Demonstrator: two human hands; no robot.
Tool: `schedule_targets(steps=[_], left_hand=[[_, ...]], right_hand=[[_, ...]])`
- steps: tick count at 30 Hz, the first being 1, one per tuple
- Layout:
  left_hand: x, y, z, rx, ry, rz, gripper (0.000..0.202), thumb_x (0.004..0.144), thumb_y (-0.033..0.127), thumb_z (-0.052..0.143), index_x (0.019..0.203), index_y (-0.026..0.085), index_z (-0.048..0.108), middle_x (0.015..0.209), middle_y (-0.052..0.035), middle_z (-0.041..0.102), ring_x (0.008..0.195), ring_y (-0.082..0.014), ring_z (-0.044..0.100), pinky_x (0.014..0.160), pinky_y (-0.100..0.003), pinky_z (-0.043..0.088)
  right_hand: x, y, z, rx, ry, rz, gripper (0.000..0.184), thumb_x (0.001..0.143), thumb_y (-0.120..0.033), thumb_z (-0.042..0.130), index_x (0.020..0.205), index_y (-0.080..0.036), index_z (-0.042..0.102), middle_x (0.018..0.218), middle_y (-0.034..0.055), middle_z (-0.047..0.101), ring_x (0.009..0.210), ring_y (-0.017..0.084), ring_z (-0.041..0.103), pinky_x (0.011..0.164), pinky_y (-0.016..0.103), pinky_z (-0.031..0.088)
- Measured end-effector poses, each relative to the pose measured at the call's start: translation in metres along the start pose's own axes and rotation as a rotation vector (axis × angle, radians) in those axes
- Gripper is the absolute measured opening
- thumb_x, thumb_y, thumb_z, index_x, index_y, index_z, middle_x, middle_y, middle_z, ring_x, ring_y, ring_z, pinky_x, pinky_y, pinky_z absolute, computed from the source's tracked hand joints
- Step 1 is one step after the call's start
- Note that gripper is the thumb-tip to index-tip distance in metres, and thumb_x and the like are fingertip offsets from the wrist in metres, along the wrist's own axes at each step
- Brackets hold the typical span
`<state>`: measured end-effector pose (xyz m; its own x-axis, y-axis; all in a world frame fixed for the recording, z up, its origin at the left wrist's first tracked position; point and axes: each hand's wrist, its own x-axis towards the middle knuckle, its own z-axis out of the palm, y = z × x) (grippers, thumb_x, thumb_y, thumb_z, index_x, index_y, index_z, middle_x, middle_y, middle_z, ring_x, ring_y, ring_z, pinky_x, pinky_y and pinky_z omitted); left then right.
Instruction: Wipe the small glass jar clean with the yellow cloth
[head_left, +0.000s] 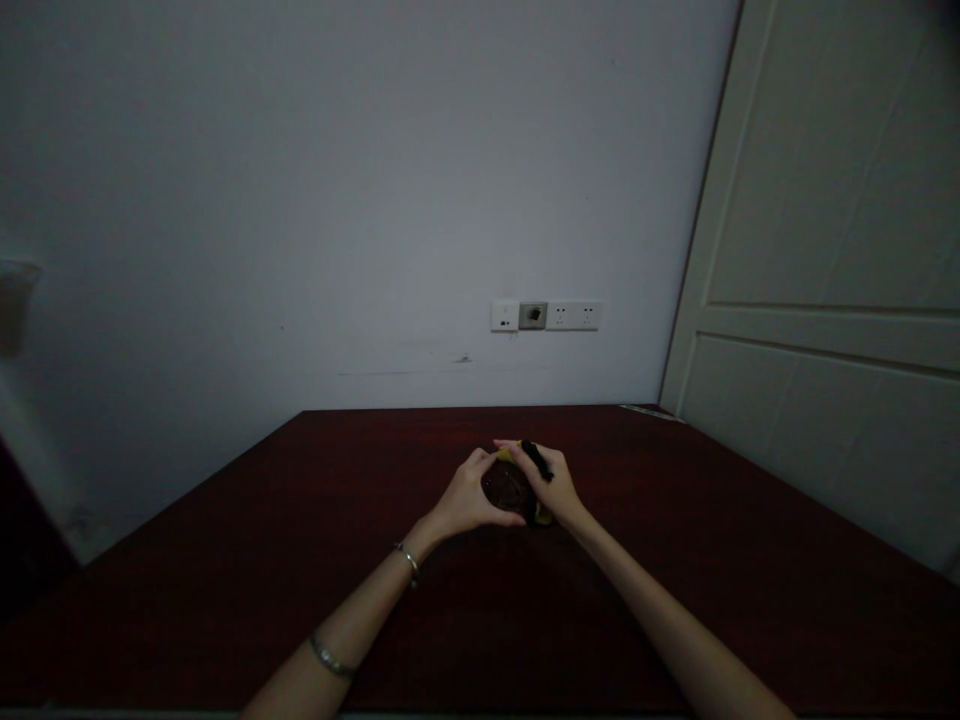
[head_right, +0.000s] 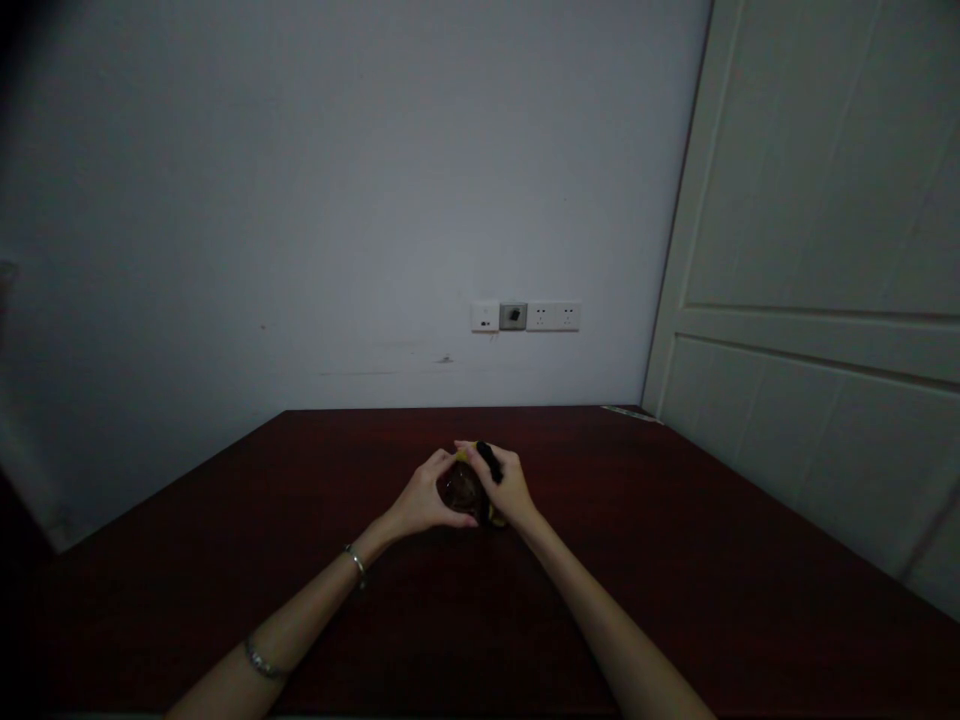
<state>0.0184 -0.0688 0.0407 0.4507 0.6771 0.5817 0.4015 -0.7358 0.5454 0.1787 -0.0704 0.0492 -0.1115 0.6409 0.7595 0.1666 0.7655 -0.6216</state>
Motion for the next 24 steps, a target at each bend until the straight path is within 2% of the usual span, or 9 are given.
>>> schedule_targets(steps=[3,6,8,11,15,17,20,22,24], left_hand=[[0.001,-0.006,0.004,-0.012,0.047,-0.084,0.071,0.045,0.038,0.081,0.109,0.016,0.057,0.089,-0.0029,0.053,0.080,-0.0175,0.051,0.074,-0.031,0.045],[0.004,-0.011,0.008,-0.153,0.103,-0.169,0.047,0.053,0.026,0.076,0.096,0.013,0.060,0.084,-0.0022,0.056,0.073,-0.0139,0.052,0.067,-0.025,0.044],[0.006,-0.012,0.009,-0.247,0.119,-0.201,0.038,0.055,0.021,0.074,0.090,0.012,0.061,0.082,-0.0021,0.057,0.074,-0.0132,0.053,0.067,-0.024,0.044],[0.005,-0.011,0.008,-0.271,0.099,-0.218,0.045,0.053,0.023,0.076,0.094,0.012,0.061,0.082,-0.0018,0.059,0.075,-0.0141,0.054,0.068,-0.024,0.044],[0.002,-0.010,0.006,-0.212,0.035,-0.211,0.063,0.046,0.031,0.081,0.103,0.013,0.061,0.087,-0.0040,0.060,0.078,-0.0166,0.054,0.068,-0.025,0.044],[0.001,-0.009,0.006,-0.192,0.019,-0.221,0.064,0.045,0.033,0.081,0.103,0.012,0.061,0.087,-0.0045,0.061,0.076,-0.0162,0.054,0.065,-0.025,0.043],[0.004,-0.007,0.008,-0.186,0.009,-0.249,0.057,0.050,0.032,0.079,0.100,0.012,0.063,0.083,-0.0035,0.063,0.071,-0.0147,0.054,0.061,-0.024,0.043],[0.006,-0.005,0.009,-0.210,0.003,-0.247,0.043,0.055,0.029,0.075,0.093,0.012,0.065,0.081,-0.0034,0.065,0.071,-0.0154,0.055,0.063,-0.024,0.043],[0.008,-0.004,0.008,-0.256,0.012,-0.243,0.035,0.057,0.027,0.073,0.087,0.012,0.066,0.081,-0.0042,0.066,0.073,-0.0167,0.056,0.066,-0.025,0.044]], right_hand=[[-0.004,-0.002,0.005,-0.089,0.010,-0.148,0.023,0.085,-0.028,0.050,0.099,-0.021,0.067,0.107,0.0087,0.067,0.102,0.023,0.061,0.092,0.042,0.047],[-0.009,-0.001,0.009,-0.177,-0.061,-0.362,0.023,0.083,-0.023,0.054,0.103,-0.022,0.064,0.113,0.0075,0.064,0.111,0.023,0.056,0.100,0.047,0.040],[-0.010,0.000,0.009,-0.198,-0.113,-0.450,0.025,0.081,-0.021,0.056,0.105,-0.023,0.063,0.113,0.0063,0.064,0.112,0.022,0.056,0.101,0.047,0.039],[-0.008,-0.002,0.008,-0.157,-0.087,-0.419,0.022,0.082,-0.020,0.054,0.100,-0.023,0.065,0.108,0.0058,0.067,0.107,0.022,0.059,0.100,0.045,0.041],[-0.002,-0.007,0.003,-0.051,0.029,-0.137,0.021,0.086,-0.025,0.048,0.092,-0.022,0.068,0.100,0.0066,0.069,0.095,0.021,0.065,0.088,0.038,0.051],[-0.002,-0.008,0.001,-0.037,0.034,-0.086,0.022,0.087,-0.027,0.047,0.093,-0.021,0.068,0.101,0.0069,0.069,0.093,0.020,0.065,0.084,0.036,0.052],[-0.005,-0.007,0.001,-0.088,-0.036,-0.214,0.021,0.084,-0.025,0.051,0.096,-0.022,0.068,0.102,0.0068,0.069,0.100,0.021,0.063,0.091,0.039,0.048],[-0.008,-0.007,0.001,-0.121,-0.126,-0.333,0.021,0.082,-0.024,0.054,0.099,-0.023,0.067,0.102,0.0058,0.069,0.104,0.022,0.060,0.096,0.042,0.044],[-0.010,-0.008,0.002,-0.128,-0.189,-0.392,0.021,0.081,-0.022,0.056,0.099,-0.024,0.067,0.102,0.0048,0.069,0.106,0.022,0.060,0.098,0.044,0.042]])
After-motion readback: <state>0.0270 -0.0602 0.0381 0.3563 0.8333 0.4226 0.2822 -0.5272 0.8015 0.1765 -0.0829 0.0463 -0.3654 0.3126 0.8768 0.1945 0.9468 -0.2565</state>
